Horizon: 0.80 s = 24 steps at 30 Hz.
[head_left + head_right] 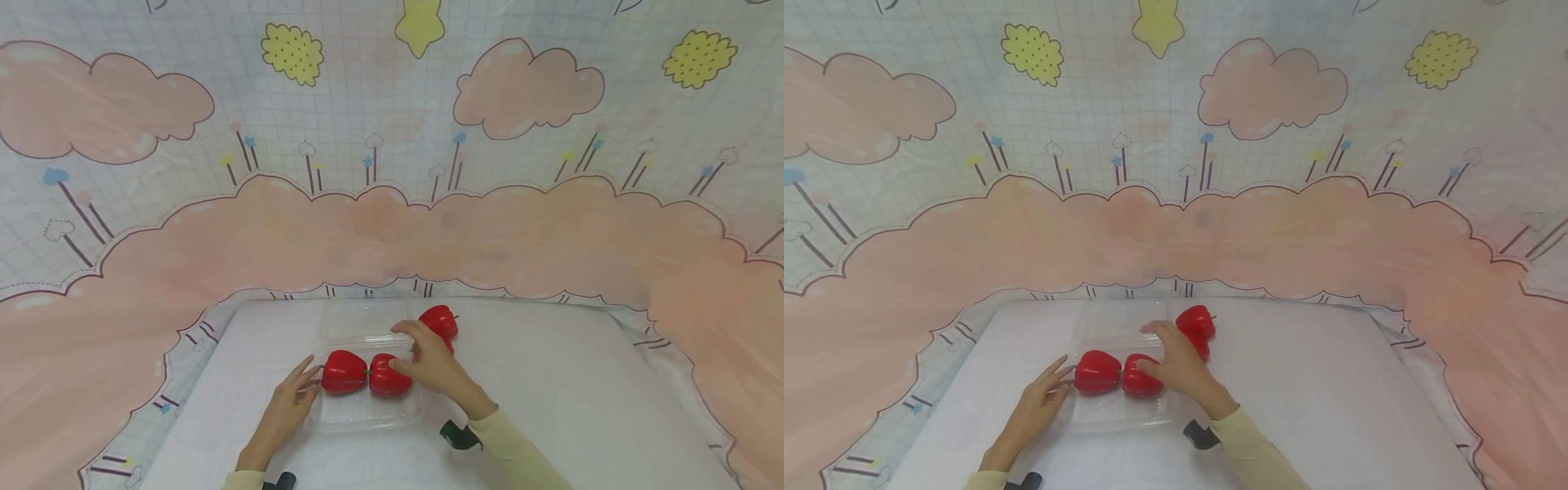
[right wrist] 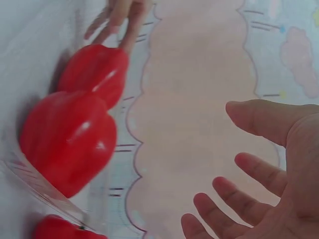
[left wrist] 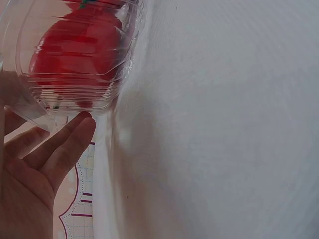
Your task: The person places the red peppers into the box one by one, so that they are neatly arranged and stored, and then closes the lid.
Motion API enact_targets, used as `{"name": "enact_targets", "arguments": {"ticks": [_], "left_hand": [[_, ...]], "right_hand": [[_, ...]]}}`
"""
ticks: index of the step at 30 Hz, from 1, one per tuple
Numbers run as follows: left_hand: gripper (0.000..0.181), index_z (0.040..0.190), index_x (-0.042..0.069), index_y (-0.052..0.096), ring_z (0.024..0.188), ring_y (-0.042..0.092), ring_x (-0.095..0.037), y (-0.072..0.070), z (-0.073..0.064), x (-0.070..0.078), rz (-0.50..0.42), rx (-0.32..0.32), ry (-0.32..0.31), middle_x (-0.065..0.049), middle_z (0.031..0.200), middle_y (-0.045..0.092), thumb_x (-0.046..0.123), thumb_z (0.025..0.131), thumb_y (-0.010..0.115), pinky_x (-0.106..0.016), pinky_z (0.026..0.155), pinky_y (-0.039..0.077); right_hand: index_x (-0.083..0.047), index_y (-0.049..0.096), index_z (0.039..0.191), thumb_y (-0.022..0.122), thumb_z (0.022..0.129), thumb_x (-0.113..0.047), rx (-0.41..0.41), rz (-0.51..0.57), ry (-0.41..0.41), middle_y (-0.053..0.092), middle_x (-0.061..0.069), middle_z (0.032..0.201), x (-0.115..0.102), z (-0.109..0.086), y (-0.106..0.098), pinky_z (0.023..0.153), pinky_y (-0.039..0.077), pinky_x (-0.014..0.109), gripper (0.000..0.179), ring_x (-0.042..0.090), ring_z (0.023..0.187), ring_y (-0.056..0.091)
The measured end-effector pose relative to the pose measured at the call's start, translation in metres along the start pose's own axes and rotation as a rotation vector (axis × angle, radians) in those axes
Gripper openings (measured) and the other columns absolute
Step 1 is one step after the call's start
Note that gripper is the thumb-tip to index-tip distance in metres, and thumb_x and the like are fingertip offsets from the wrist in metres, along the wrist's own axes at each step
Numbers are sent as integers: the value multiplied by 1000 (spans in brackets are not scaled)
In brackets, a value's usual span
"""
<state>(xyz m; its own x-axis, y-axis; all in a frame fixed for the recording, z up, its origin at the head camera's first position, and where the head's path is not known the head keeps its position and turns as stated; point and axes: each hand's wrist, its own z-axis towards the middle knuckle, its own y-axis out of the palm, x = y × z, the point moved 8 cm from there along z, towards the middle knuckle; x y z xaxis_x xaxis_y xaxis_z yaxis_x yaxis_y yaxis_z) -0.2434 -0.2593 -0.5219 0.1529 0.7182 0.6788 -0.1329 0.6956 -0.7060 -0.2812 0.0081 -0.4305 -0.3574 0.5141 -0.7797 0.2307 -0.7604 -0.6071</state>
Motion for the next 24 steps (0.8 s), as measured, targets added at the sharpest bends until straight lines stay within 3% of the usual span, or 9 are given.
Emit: {"name": "enact_targets", "arguments": {"ticks": [4, 10, 17, 24], "left_hand": [[44, 137, 6, 57, 113, 68, -32, 1, 0, -2, -12, -21, -24, -13, 153, 44, 8, 93, 61, -35, 87, 60], [43, 137, 6, 57, 112, 68, -31, 1, 0, -4, -18, -29, -29, -13, 154, 42, 8, 94, 61, -34, 88, 60], [44, 136, 4, 57, 112, 68, -32, 0, 0, -1, -17, -29, -11, -14, 154, 42, 7, 93, 61, -34, 87, 60], [44, 137, 5, 57, 111, 68, -32, 1, 0, -1, -26, -23, -13, -13, 154, 42, 6, 93, 62, -34, 87, 60]], "right_hand": [[-20, 55, 132, 81, 79, -21, 28, 8, -13, 54, 5, 139, -5, -5, -10, 93, 57, 54, 59, 29, 132, 49], [-19, 55, 132, 81, 78, -18, 52, 5, -26, 54, 4, 139, -5, -10, -20, 92, 58, 53, 60, 27, 131, 50], [-19, 56, 132, 82, 77, -16, 74, -10, -3, 55, 5, 137, 5, -14, -29, 94, 57, 54, 61, 27, 129, 51], [-21, 56, 133, 82, 78, -23, 67, -28, 46, 57, 3, 136, 22, -18, -36, 93, 58, 52, 62, 28, 128, 52]]}}
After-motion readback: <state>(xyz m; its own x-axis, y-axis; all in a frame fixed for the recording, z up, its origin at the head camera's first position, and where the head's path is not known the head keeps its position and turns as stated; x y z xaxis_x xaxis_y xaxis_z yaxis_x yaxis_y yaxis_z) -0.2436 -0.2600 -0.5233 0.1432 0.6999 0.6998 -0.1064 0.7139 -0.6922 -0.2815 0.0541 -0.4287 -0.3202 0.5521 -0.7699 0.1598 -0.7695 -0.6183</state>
